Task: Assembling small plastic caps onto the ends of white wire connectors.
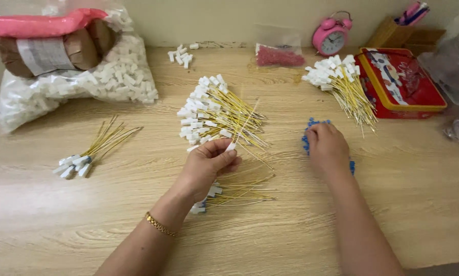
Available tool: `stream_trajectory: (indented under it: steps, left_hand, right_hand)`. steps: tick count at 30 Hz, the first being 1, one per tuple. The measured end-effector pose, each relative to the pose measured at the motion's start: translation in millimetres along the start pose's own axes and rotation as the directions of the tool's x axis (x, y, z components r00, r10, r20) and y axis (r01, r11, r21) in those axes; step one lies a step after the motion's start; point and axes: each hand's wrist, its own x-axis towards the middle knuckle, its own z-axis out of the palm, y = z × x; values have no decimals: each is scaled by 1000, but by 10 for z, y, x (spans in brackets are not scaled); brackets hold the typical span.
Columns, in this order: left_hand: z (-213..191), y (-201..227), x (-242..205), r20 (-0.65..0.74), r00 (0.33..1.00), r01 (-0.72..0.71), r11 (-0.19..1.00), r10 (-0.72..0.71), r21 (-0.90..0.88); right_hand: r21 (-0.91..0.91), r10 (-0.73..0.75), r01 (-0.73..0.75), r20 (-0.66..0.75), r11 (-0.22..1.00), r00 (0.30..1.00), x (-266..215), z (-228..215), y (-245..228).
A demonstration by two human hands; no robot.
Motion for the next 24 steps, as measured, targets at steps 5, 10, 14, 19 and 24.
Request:
stream_trajectory:
  steps: [5,10,14,19,24]
  left_hand:
    - [58,53,-46,-8,1000,-19,999,19,-37]
    - [55,96,-77,-25,996,-88,996,88,5]
    - [40,77,-86,13,991,-133,990,133,46]
    - [19,71,-122,18,987,-161,985,160,63]
    - [32,36,-72,20,974,-225,970,224,91]
  right_hand:
    - [255,33,-43,43,966,999,-149,-280,-250]
    - [640,11,-72,100,765,995,-363,-577,-952]
    - [886,-164,-66,157,458,974,-414,-289,-1209]
    - [916,-204,-96,188,390,961,-423,-187,-1497]
    - [932,-223,19,67,361,973,-468,-218,-1582]
